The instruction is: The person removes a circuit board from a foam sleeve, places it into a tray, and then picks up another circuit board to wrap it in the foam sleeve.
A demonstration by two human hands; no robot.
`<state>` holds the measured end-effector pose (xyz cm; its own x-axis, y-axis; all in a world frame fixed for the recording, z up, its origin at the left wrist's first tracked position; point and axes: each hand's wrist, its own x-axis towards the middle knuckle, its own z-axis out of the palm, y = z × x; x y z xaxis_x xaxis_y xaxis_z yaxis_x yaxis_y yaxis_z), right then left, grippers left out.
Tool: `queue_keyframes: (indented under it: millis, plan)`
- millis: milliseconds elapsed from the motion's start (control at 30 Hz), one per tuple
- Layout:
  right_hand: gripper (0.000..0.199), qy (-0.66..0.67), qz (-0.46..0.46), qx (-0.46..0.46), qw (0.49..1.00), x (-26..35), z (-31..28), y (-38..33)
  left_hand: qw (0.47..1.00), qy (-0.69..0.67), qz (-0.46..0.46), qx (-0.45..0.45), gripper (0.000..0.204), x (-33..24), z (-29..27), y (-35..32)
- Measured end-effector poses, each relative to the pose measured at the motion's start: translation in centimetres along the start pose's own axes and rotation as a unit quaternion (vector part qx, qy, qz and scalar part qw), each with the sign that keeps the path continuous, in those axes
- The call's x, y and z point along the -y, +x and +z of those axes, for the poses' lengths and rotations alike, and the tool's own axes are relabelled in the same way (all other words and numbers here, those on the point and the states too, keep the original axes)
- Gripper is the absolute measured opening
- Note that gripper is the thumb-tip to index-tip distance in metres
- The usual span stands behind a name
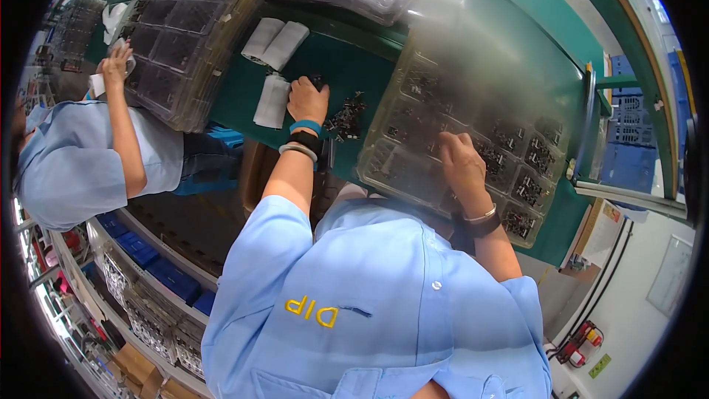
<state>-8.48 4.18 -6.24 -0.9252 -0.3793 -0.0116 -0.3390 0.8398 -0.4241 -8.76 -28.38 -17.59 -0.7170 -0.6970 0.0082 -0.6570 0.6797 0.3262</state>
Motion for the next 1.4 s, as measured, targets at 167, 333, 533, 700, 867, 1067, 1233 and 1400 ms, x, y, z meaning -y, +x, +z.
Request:
queue_keyframes:
  millis: [167,333,533,700,867,1067,1233,1400]
  plan:
    - [0.018,0.015,0.0,-0.034,0.999,0.2,-1.0,-0.2,0.999,0.005,0.03,0.009,0.039,2.3,1.6,2.3]
    - [0.018,0.044,0.017,-0.051,0.998,-0.8,-1.5,-1.0,0.974,-0.213,0.061,0.04,0.033,2.5,-1.5,1.6]
    - [0.018,0.087,0.025,-0.038,0.995,-2.4,-1.6,-2.6,0.841,-0.419,0.153,0.304,0.023,-2.9,-9.0,-5.6]
    - [0.018,0.104,0.014,-0.039,0.994,-2.6,-1.4,-2.7,0.771,-0.337,0.386,0.378,0.02,-7.0,-6.9,-13.7]
    - [0.018,0.122,-0.003,-0.04,0.992,-2.8,-2.0,-3.1,0.792,-0.235,0.476,0.301,0.02,-8.9,-2.6,-16.9]
    - [0.017,0.132,0.01,-0.028,0.991,-3.2,-1.4,-4.2,0.82,-0.163,0.525,0.159,0.018,-10.0,-4.8,-16.2]
    - [0.018,0.141,0.005,-0.028,0.99,-2.6,-1.3,-3.9,0.866,-0.194,0.46,0.037,0.016,-7.6,-7.1,-12.9]
    - [0.018,0.142,0.008,-0.023,0.99,-1.7,-1.6,-4.0,0.963,-0.046,0.266,0.013,0.018,-0.6,-4.5,-7.5]
